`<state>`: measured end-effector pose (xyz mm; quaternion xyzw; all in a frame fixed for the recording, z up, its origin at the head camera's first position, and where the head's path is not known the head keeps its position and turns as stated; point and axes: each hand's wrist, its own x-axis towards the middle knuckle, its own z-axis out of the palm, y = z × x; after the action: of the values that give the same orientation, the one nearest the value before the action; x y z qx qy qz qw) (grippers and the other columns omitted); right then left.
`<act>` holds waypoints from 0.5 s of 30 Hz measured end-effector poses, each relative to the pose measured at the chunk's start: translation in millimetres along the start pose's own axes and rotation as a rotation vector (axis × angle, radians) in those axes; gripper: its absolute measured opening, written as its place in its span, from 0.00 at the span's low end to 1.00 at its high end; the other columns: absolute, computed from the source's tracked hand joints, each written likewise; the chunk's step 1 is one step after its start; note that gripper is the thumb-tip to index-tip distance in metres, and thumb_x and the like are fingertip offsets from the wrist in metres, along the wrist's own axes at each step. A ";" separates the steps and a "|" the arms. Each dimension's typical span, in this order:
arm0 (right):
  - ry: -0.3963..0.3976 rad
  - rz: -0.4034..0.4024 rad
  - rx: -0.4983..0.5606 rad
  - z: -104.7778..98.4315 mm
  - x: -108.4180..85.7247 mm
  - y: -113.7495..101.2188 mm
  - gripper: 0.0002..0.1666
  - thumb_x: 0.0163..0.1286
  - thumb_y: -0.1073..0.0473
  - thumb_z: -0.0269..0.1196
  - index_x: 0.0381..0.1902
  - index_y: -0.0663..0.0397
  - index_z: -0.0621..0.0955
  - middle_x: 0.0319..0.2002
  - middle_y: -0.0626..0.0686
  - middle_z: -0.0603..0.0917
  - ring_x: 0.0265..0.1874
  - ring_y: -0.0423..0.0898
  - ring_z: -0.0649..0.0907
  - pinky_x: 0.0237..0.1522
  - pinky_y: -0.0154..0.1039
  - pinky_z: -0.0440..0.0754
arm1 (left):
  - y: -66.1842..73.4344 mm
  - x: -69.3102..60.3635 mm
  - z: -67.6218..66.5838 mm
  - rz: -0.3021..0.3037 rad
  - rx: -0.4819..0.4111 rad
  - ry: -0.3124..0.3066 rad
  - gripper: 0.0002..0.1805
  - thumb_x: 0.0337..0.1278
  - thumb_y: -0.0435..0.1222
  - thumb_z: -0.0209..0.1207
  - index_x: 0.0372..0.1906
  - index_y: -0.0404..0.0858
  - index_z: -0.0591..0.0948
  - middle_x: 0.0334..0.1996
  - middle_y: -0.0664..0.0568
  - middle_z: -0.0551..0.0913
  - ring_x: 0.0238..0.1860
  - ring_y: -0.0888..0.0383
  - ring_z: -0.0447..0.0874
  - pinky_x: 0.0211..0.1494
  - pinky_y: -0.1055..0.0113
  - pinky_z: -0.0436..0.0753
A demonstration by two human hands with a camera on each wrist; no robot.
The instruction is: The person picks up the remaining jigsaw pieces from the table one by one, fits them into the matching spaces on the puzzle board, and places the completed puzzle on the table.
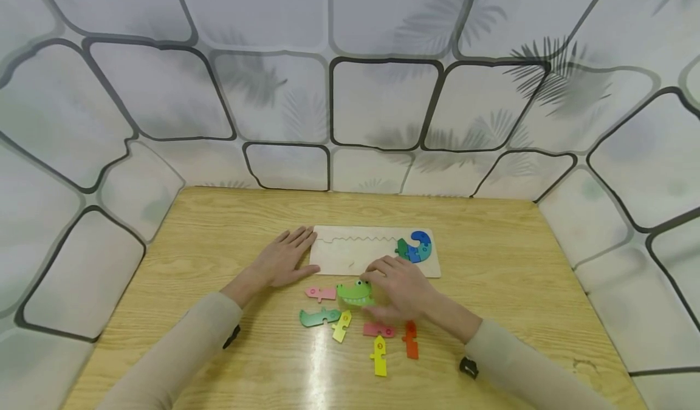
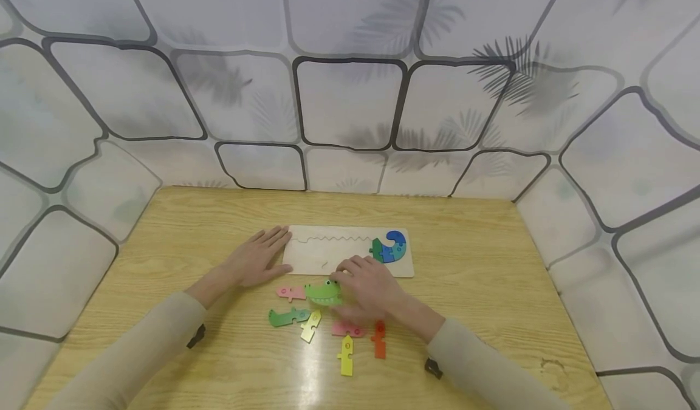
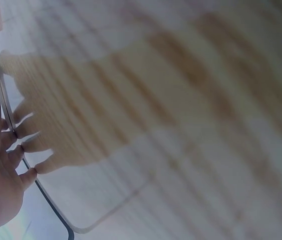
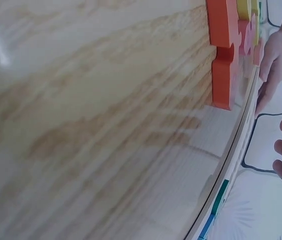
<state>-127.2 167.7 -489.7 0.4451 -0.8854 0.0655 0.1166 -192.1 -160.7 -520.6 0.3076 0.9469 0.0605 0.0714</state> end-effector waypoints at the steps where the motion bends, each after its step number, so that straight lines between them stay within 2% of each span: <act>1: 0.003 0.003 0.004 0.6 0.5 0.9 0.33 0.63 0.30 0.71 0.56 0.42 0.86 0.50 0.45 0.88 0.51 0.44 0.85 0.55 0.42 0.87 | 0.1 -0.1 -0.1 0.000 0.000 0.000 0.48 0.77 0.64 0.47 0.85 0.36 0.55 0.86 0.42 0.54 0.87 0.42 0.53 0.88 0.42 0.56; 7: 0.011 0.025 0.045 5.5 5.1 5.4 0.32 0.64 0.30 0.71 0.57 0.42 0.86 0.51 0.45 0.88 0.52 0.44 0.85 0.56 0.43 0.87 | 1.6 -0.4 -2.1 -0.005 0.003 -0.003 0.48 0.77 0.64 0.47 0.85 0.35 0.55 0.86 0.42 0.54 0.87 0.42 0.52 0.88 0.43 0.56; 15: 0.014 0.056 0.043 14.0 11.8 13.2 0.32 0.63 0.30 0.71 0.56 0.42 0.86 0.50 0.46 0.88 0.50 0.45 0.86 0.52 0.43 0.88 | 2.4 -0.7 -3.4 -0.006 0.006 -0.005 0.48 0.77 0.64 0.47 0.85 0.35 0.55 0.86 0.42 0.55 0.87 0.42 0.53 0.88 0.43 0.57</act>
<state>-146.7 163.4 -500.2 0.4219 -0.8952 0.0908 0.1113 -190.7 -159.5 -516.8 0.3051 0.9478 0.0564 0.0731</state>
